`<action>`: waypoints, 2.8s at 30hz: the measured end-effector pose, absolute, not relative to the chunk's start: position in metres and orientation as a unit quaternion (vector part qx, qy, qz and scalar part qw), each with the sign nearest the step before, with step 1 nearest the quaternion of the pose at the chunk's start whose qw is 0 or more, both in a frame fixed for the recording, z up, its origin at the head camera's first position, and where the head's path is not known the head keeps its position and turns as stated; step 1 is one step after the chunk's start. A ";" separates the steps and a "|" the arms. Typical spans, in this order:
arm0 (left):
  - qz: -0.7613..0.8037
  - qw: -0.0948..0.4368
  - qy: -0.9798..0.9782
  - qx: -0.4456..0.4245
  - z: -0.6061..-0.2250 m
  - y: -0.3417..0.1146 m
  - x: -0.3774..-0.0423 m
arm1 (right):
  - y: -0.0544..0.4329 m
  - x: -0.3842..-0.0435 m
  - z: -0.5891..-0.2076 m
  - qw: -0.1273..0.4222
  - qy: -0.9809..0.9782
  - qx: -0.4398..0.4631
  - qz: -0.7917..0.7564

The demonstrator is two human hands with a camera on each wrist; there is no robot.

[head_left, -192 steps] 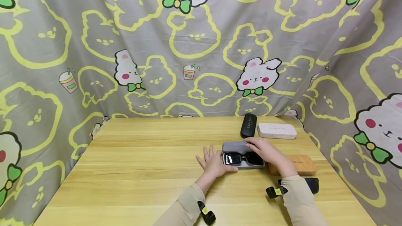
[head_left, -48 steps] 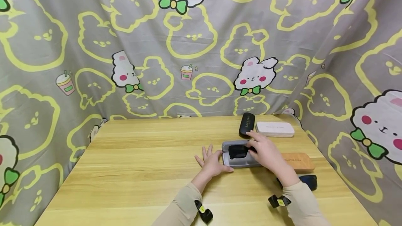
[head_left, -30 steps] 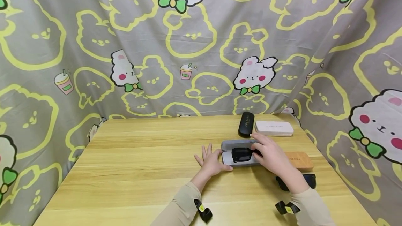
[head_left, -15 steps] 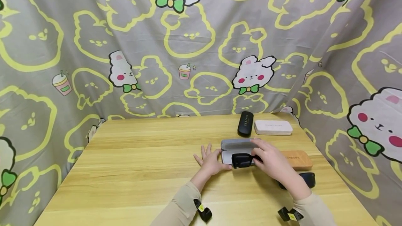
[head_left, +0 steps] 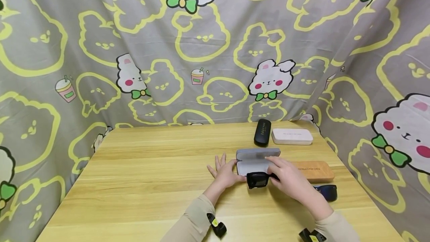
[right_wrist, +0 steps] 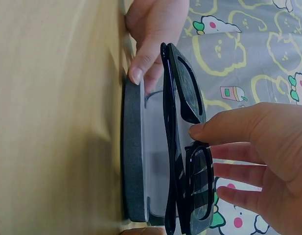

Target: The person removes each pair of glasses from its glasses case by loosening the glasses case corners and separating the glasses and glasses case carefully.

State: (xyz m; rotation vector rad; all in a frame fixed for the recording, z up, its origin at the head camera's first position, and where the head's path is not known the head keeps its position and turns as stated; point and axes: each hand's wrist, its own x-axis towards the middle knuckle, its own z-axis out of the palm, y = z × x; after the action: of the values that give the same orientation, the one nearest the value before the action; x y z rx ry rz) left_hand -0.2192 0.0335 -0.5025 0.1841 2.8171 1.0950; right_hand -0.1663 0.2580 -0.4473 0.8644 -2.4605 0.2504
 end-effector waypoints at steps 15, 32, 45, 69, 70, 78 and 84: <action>0.362 0.054 0.929 0.059 -0.502 0.034 -0.219 | 0.251 -0.163 -0.456 0.209 -0.919 0.325 0.081; 0.359 0.053 0.930 0.062 -0.502 0.033 -0.218 | 0.251 -0.163 -0.466 0.164 -0.933 0.313 0.072; 0.356 0.055 0.930 0.068 -0.504 0.032 -0.220 | 0.249 -0.163 -0.469 0.140 -0.941 0.301 0.072; 0.352 0.050 0.933 0.062 -0.503 0.034 -0.218 | 0.253 -0.163 -0.469 0.128 -0.940 0.307 0.079; 0.352 0.050 0.932 0.063 -0.503 0.034 -0.218 | 0.253 -0.164 -0.469 0.130 -0.939 0.309 0.080; 0.352 0.050 0.932 0.063 -0.503 0.033 -0.217 | 0.254 -0.164 -0.467 0.126 -0.938 0.312 0.086; 0.354 0.049 0.932 0.063 -0.503 0.033 -0.217 | 0.254 -0.163 -0.464 0.129 -0.937 0.313 0.088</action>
State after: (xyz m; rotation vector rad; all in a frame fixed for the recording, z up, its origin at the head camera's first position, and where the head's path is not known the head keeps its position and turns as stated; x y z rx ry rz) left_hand -0.2173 0.0332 -0.5033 0.1917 2.8391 1.0782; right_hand -0.1633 0.2542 -0.4644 0.9113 -2.7237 0.2571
